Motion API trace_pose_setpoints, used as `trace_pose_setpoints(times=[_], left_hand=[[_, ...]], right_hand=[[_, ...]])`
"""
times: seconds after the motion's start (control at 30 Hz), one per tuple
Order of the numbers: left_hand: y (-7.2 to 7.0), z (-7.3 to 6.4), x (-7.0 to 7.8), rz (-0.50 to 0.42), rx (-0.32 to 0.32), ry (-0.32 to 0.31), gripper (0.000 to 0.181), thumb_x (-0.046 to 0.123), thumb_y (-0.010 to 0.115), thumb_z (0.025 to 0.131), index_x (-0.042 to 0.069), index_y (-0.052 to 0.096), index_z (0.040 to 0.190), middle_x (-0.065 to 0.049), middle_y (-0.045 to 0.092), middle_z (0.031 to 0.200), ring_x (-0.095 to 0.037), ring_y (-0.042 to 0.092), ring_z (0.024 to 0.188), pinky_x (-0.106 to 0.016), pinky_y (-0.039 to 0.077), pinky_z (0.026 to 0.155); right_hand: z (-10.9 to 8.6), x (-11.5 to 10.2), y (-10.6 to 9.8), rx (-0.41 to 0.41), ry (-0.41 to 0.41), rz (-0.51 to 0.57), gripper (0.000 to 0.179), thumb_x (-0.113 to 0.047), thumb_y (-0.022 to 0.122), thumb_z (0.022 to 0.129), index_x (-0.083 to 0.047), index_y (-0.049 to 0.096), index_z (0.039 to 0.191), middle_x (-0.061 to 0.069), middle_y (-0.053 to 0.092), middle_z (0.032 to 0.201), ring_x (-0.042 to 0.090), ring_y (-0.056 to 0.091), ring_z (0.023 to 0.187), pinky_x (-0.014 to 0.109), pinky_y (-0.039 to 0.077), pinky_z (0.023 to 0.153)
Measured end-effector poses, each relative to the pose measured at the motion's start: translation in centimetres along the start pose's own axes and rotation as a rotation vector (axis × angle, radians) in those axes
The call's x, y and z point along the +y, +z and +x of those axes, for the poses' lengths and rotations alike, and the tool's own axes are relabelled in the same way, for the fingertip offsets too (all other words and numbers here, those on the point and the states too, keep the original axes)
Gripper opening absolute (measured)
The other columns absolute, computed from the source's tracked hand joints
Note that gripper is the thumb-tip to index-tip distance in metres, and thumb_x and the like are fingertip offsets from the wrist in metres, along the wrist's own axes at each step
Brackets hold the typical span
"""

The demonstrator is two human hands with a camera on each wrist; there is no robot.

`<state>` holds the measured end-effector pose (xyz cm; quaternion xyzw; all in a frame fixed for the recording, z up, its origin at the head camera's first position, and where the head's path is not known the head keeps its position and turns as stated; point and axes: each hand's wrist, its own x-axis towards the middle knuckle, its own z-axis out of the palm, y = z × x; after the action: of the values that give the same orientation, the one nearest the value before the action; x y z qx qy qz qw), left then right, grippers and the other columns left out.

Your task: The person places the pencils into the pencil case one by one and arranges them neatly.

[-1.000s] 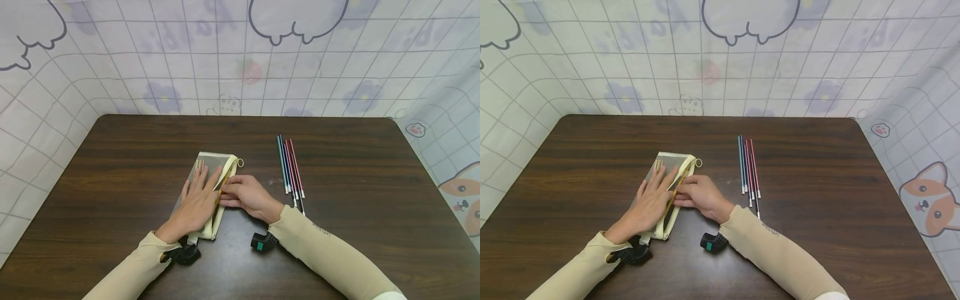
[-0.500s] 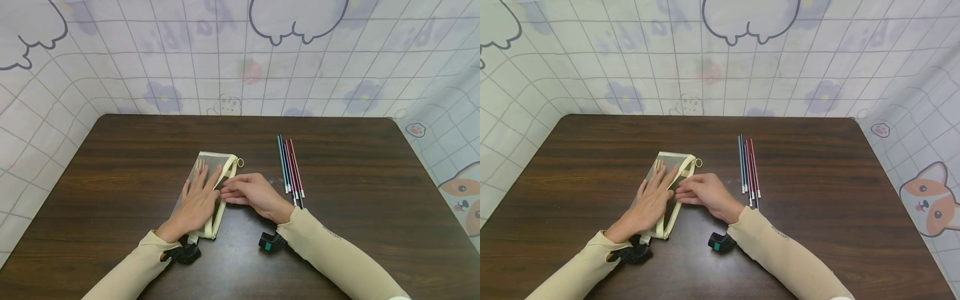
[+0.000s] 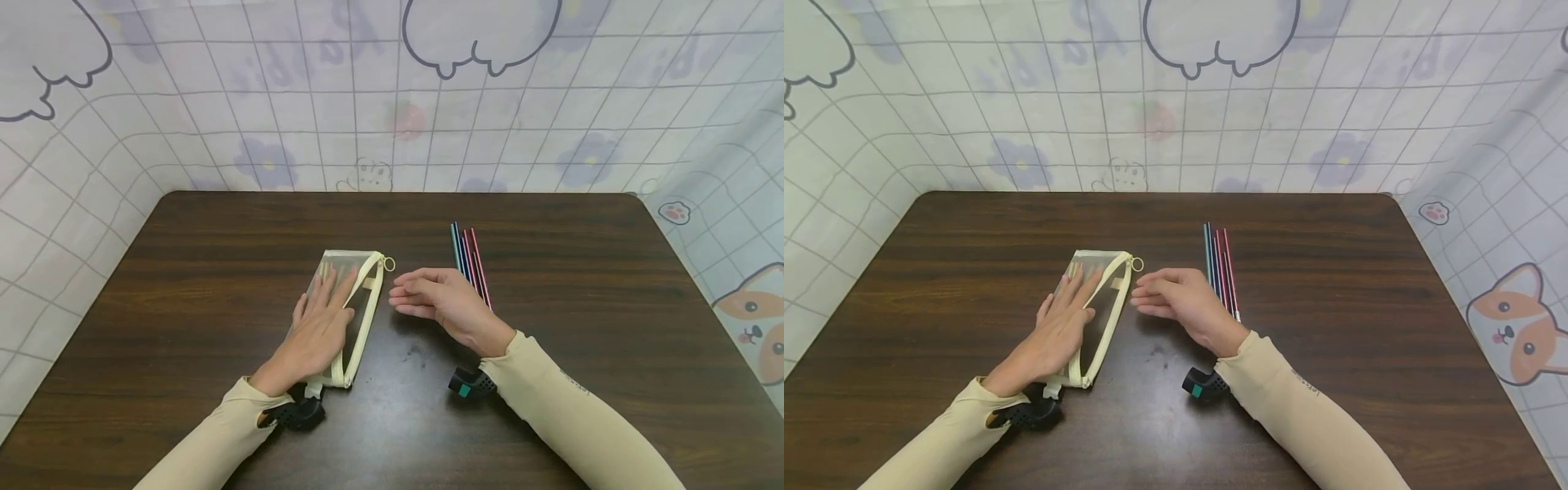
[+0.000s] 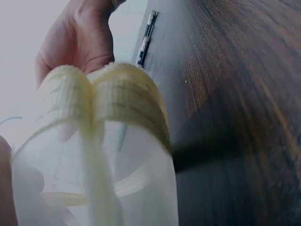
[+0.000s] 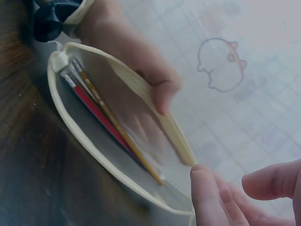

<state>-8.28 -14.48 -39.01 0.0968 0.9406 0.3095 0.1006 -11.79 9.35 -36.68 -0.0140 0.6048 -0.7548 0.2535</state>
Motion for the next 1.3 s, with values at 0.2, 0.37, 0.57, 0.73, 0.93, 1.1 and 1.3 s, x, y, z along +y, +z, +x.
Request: trace_pose_setpoints(times=[0.2,0.37,0.57,0.73,0.93,1.1,1.3], left_hand=[[-0.3,0.0,0.0,-0.008,0.001,0.000,0.062,0.028,0.027,0.109,0.034,0.009,0.168,-0.011,0.003,0.177,-0.037,-0.007,0.164,-0.068,-0.002,0.126],[-0.8,-0.1,0.0,-0.012,0.012,0.004,0.062,0.025,0.027,0.109,0.032,0.009,0.168,-0.012,0.002,0.177,-0.037,-0.006,0.164,-0.069,-0.002,0.125],[-1.0,-0.2,0.0,-0.015,0.012,0.009,0.061,0.027,0.026,0.110,0.033,0.008,0.168,-0.012,0.001,0.177,-0.037,-0.005,0.165,-0.068,-0.001,0.125],[-1.3,-0.2,-0.1,-0.025,0.014,0.012,0.061,0.026,0.026,0.110,0.032,0.009,0.168,-0.012,0.001,0.177,-0.037,-0.006,0.165,-0.068,-0.001,0.125],[-1.7,-0.2,-0.2,-0.024,0.015,0.008,0.062,0.025,0.025,0.110,0.034,0.007,0.168,-0.013,0.001,0.177,-0.038,-0.007,0.164,-0.067,-0.001,0.125],[-2.2,-0.2,-0.1,-0.025,0.030,0.007,0.062,0.022,0.025,0.109,0.031,0.008,0.168,-0.016,0.003,0.176,-0.041,-0.005,0.164,-0.067,0.000,0.125],[-2.4,-0.1,0.1,-0.026,0.036,0.004,0.063,0.021,0.026,0.108,0.030,0.009,0.168,-0.016,0.004,0.176,-0.042,-0.003,0.164,-0.067,0.001,0.126]], right_hand=[[-0.5,-0.9,-1.3,0.021,-0.030,-0.003,0.041,-0.007,0.058,0.103,0.019,0.051,0.135,0.004,0.078,0.101,0.013,0.077,0.096,0.031,0.061,0.092],[-0.6,-1.3,-1.9,0.037,-0.049,0.007,0.038,-0.006,0.059,0.103,0.018,0.053,0.132,0.004,0.078,0.101,0.014,0.078,0.095,0.031,0.061,0.092],[-0.5,-1.8,-3.0,0.079,-0.060,0.012,0.035,-0.005,0.060,0.102,0.015,0.055,0.130,0.005,0.079,0.102,0.015,0.078,0.094,0.031,0.061,0.092],[-0.7,-2.3,-4.3,0.134,-0.056,-0.002,0.031,-0.009,0.058,0.104,0.009,0.059,0.129,0.005,0.078,0.106,0.014,0.078,0.096,0.030,0.061,0.093],[-0.8,-2.6,-5.5,0.144,-0.063,-0.019,0.030,-0.013,0.058,0.105,0.005,0.060,0.129,0.006,0.077,0.112,0.014,0.078,0.099,0.029,0.060,0.094],[-0.7,-2.8,-6.4,0.162,-0.077,0.000,0.032,-0.014,0.058,0.105,0.006,0.058,0.131,0.003,0.077,0.109,0.013,0.078,0.099,0.028,0.060,0.093],[-0.7,-3.2,-8.4,0.204,-0.117,0.010,0.035,-0.014,0.061,0.104,0.007,0.057,0.131,0.001,0.078,0.105,0.012,0.078,0.099,0.025,0.060,0.092]])
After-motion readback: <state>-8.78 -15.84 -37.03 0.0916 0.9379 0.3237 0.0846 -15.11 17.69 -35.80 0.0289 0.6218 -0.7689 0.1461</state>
